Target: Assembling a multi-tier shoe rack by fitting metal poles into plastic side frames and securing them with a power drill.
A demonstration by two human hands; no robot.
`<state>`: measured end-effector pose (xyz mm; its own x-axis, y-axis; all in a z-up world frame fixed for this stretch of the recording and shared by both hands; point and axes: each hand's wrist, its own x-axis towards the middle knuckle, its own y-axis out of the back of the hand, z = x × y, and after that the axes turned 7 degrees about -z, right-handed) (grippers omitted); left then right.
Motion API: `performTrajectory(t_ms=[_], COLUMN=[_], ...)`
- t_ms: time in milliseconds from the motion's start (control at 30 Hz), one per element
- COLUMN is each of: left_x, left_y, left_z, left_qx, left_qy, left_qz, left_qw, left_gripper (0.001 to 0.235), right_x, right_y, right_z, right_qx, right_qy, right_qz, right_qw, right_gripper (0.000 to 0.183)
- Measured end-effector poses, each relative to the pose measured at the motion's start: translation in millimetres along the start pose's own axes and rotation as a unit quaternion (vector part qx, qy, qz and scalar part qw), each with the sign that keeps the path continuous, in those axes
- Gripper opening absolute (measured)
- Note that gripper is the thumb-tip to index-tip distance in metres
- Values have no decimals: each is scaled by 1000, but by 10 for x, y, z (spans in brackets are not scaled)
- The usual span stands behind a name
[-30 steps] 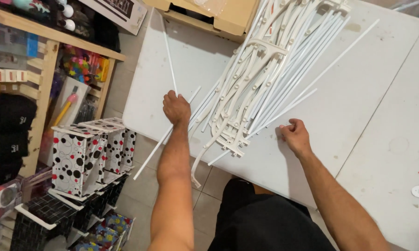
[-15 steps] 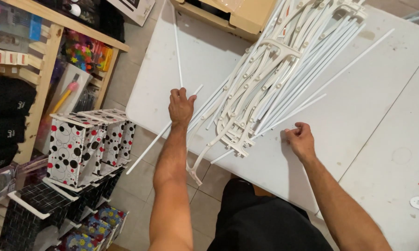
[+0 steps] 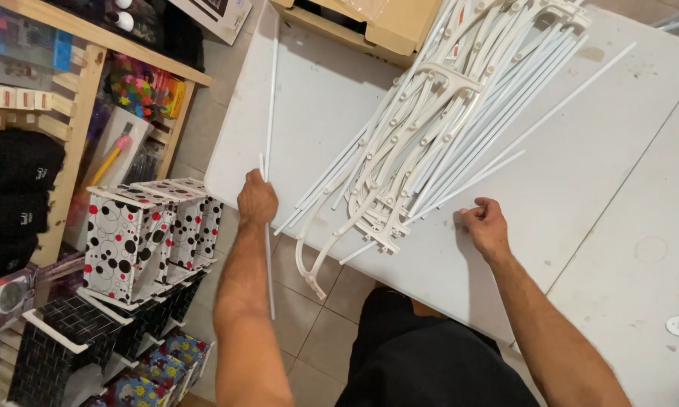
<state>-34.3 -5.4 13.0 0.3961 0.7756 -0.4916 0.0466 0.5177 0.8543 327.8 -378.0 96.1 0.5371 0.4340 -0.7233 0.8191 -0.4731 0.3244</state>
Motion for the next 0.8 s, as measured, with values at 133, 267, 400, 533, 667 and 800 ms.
performTrajectory(t_ms=[133,267,400,533,667,800], left_x=[-346,-488,-431,-308,-280,174], left_y=[14,-32,123,305,909,1208], left_z=[-267,-326,8,299,912,1565], left_qx=[35,70,99,174,47,-76], left_qy=[-19,-95,-136,-154,-142,-149], left_qz=[-32,-40,-72,-95,-88,-53], left_qw=[999,992,983,968,985,984], left_gripper=[29,25,27,26,35,41], right_x=[-7,8,47,66,52,85], right_y=[11,22,16,10,10,2], right_z=[0,-1,47,85,113,113], right_qx=[4,3,4,2,1,-6], right_qy=[-1,-8,-4,-7,-3,10], right_qz=[-1,-6,-9,-9,-5,2], right_qw=[1000,1000,1000,1000,1000,1000], right_gripper=[60,58,58,58,57,55])
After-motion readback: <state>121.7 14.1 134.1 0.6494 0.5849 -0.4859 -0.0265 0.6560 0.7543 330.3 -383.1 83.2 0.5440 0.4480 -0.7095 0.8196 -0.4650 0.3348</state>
